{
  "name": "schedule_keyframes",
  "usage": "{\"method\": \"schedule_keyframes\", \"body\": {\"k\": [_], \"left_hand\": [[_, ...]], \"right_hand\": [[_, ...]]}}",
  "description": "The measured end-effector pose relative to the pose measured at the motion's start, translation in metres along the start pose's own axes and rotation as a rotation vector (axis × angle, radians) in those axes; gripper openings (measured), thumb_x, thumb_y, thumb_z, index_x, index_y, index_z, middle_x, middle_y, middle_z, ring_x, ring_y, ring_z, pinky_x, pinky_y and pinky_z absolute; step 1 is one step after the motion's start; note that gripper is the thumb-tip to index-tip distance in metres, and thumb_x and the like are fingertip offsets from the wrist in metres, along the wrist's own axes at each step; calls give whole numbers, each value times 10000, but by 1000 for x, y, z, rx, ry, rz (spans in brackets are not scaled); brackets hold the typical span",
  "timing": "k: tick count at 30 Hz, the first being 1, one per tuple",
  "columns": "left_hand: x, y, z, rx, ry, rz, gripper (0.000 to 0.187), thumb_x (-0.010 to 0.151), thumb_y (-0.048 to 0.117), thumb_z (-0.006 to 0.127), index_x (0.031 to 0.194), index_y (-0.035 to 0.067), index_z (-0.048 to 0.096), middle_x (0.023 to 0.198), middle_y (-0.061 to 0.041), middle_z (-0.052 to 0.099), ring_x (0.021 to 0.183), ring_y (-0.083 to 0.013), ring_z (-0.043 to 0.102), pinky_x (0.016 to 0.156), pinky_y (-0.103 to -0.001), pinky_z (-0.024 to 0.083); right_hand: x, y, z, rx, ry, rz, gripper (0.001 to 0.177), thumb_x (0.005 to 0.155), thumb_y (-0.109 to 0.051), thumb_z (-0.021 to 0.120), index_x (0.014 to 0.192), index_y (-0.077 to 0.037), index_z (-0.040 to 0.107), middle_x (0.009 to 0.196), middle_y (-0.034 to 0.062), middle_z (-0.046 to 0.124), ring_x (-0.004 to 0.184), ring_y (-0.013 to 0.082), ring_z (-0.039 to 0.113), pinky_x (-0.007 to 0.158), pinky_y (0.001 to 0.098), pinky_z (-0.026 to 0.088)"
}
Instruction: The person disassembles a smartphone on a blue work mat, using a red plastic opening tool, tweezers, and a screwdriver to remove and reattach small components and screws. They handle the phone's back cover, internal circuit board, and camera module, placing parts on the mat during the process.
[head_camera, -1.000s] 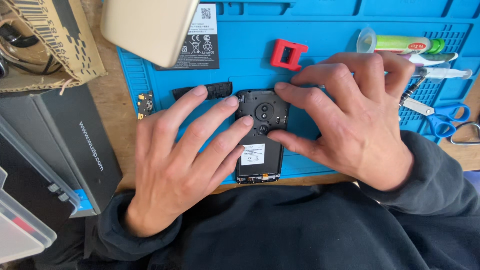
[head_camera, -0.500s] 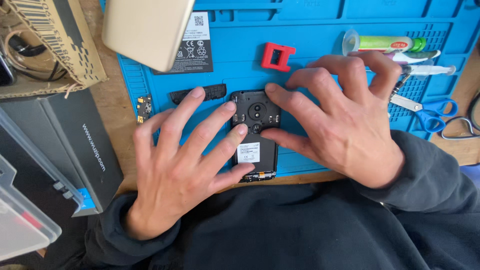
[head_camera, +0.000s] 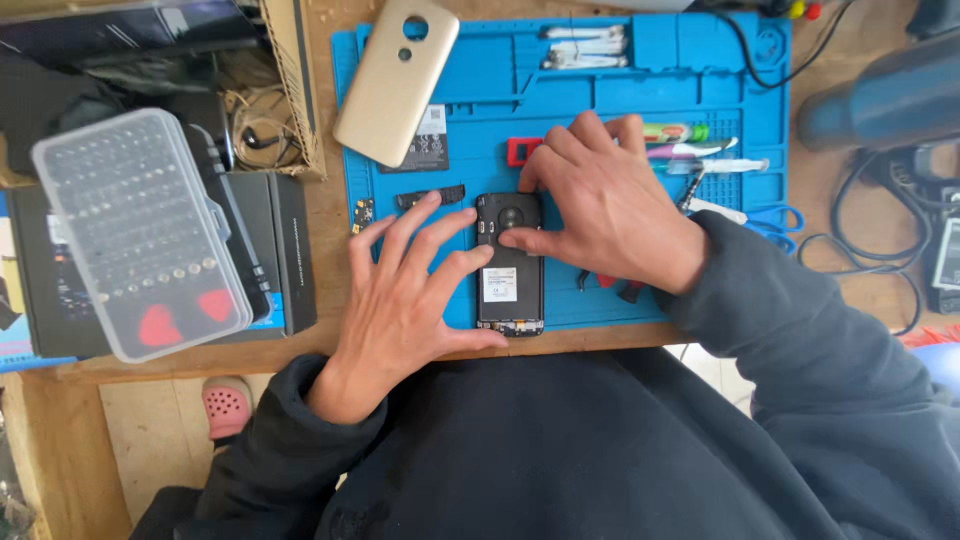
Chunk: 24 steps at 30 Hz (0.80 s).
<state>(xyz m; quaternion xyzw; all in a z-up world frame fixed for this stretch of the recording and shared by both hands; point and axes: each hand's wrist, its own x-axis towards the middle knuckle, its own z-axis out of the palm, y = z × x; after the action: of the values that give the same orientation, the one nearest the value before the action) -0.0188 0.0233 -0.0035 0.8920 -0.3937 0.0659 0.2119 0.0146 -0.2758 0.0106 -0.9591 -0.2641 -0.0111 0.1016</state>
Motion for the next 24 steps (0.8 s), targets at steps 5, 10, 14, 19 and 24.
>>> {"method": "schedule_keyframes", "body": {"k": [5, 10, 14, 19, 24], "left_hand": [[-10, 4, 4, 59, 63, 71, 926, 961, 926, 785, 1593, 269, 627, 1733, -90, 583, 1630, -362, 553, 1247, -631, 386], [-14, 14, 3, -78, 226, 59, 865, 947, 839, 869, 1541, 268, 606, 1628, -83, 626, 1512, -320, 645, 1238, -560, 426], [20, 36, -26, -312, 357, -70, 597, 1097, 685, 576, 1273, 136, 732, 1219, -11, 830, 1095, -257, 783, 1030, -436, 444], [37, 49, -35, -304, 418, 72, 300, 1128, 466, 695, 1118, 185, 801, 957, 31, 803, 866, -209, 762, 936, -405, 439], [40, 56, -41, -243, 465, 154, 284, 1145, 435, 674, 1119, 199, 830, 944, 17, 797, 830, -225, 746, 919, -411, 447]], "right_hand": [[-7, 3, -19, 476, -141, 134, 355, 1121, -581, 711, 1267, -266, 636, 1233, -60, 712, 1025, 252, 603, 1011, 558, 353], [-25, -13, -35, 902, -73, 114, 286, 1057, -452, 808, 1165, -235, 656, 1116, -36, 725, 988, 186, 668, 953, 416, 533], [-39, -22, -44, 819, 113, -114, 277, 1006, -464, 865, 1120, -256, 723, 1016, -87, 752, 944, 168, 660, 1040, 423, 420], [-51, -25, -40, 757, 367, -208, 302, 1020, -396, 891, 1137, -202, 691, 1075, -53, 821, 920, 183, 705, 1004, 436, 439], [-53, -28, -44, 688, 448, -312, 285, 1046, -417, 865, 1139, -206, 697, 1078, -53, 856, 906, 173, 728, 1000, 460, 412]]}}
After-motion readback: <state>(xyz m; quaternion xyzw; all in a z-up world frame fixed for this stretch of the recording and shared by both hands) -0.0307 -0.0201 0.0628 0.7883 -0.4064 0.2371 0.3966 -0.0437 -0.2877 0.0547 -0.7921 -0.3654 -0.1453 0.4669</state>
